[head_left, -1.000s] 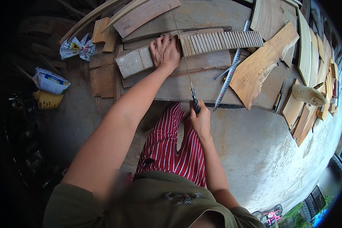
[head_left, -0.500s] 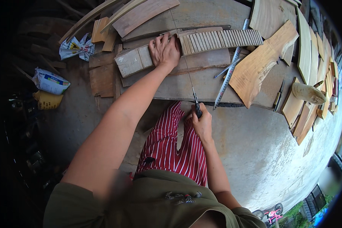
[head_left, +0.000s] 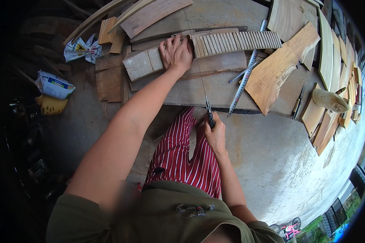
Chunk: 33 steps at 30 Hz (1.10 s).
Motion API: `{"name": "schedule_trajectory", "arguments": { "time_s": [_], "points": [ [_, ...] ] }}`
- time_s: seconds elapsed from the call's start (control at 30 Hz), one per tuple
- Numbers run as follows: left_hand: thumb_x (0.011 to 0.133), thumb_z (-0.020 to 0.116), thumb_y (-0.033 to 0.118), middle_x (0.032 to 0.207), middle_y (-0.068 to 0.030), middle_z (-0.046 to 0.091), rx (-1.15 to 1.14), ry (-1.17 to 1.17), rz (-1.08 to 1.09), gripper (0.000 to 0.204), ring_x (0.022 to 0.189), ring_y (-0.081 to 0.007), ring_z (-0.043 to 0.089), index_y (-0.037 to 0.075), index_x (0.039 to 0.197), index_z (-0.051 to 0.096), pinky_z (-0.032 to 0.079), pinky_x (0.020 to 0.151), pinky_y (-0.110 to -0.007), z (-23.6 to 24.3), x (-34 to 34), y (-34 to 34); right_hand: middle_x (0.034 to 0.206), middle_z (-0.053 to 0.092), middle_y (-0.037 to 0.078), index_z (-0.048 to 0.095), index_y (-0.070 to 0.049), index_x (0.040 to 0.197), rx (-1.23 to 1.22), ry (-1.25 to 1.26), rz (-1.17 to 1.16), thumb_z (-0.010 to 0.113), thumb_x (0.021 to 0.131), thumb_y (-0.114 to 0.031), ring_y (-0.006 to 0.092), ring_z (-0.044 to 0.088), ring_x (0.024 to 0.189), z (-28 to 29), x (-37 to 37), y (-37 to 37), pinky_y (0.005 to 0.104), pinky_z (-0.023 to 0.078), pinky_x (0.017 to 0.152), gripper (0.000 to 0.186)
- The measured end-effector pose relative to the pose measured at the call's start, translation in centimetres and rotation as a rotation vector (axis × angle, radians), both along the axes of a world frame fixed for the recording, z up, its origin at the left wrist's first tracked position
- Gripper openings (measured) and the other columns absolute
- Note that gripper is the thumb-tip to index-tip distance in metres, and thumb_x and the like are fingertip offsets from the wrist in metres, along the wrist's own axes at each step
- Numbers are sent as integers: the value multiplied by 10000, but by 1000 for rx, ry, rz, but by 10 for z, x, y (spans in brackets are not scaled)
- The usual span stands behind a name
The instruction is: Measuring and sawing a piece of wood on a workbench.
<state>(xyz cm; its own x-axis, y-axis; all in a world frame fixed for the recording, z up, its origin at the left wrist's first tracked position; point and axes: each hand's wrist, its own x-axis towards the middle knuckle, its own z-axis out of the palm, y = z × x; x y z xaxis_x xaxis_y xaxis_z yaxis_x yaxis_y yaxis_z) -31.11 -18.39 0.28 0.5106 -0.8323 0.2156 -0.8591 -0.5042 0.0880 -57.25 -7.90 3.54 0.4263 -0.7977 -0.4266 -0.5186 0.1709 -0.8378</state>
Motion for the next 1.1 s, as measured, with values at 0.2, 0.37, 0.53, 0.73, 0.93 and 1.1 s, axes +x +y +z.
{"name": "schedule_trajectory", "arguments": {
  "time_s": [0.2, 0.37, 0.53, 0.73, 0.93, 1.1],
  "points": [
    [921, 554, 209, 1347, -25, 593, -16, 3, -31, 335, 1232, -227, 512, 118, 1224, 663, 295, 1089, -436, -5, -7, -8, 747, 597, 305, 562, 2, 974, -64, 29, -32, 612, 929, -127, 509, 618, 788, -11, 59, -54, 514, 479, 690, 146],
    [929, 547, 239, 1348, -20, 590, 9, -11, -8, 323, 1240, -222, 501, 143, 1210, 674, 277, 1097, -446, -8, 3, -2, 746, 603, 293, 558, -5, 968, -14, 34, -1, 612, 919, -111, 502, 622, 782, -3, 20, -13, 520, 473, 670, 128],
    [928, 542, 267, 1343, -22, 591, -14, -24, -16, 315, 1247, -216, 488, 156, 1182, 692, 259, 1106, -458, -11, 6, 0, 743, 601, 286, 564, -20, 984, -7, 57, 34, 600, 907, -96, 504, 621, 790, 5, -1, 3, 532, 474, 679, 114],
    [930, 547, 269, 1328, -22, 601, -13, 0, -34, 311, 1245, -225, 491, 159, 1181, 693, 263, 1099, -459, -11, -4, -7, 765, 605, 313, 572, 1, 944, -66, 28, -51, 608, 926, -144, 520, 608, 802, -12, 64, -54, 545, 467, 689, 150],
    [927, 545, 216, 1346, -20, 591, 15, 3, -12, 346, 1237, -225, 507, 112, 1238, 655, 287, 1097, -441, -5, 0, -1, 749, 607, 297, 561, -10, 955, -13, 82, -1, 606, 930, -159, 512, 617, 787, -4, 14, -4, 538, 474, 671, 157],
    [931, 538, 211, 1354, -23, 588, 22, -1, -11, 351, 1239, -224, 509, 109, 1247, 653, 287, 1097, -435, 0, 0, -2, 739, 605, 281, 553, -20, 936, -9, 49, 1, 614, 919, -148, 507, 617, 793, -6, 4, 0, 536, 475, 675, 143]
  ]
}}
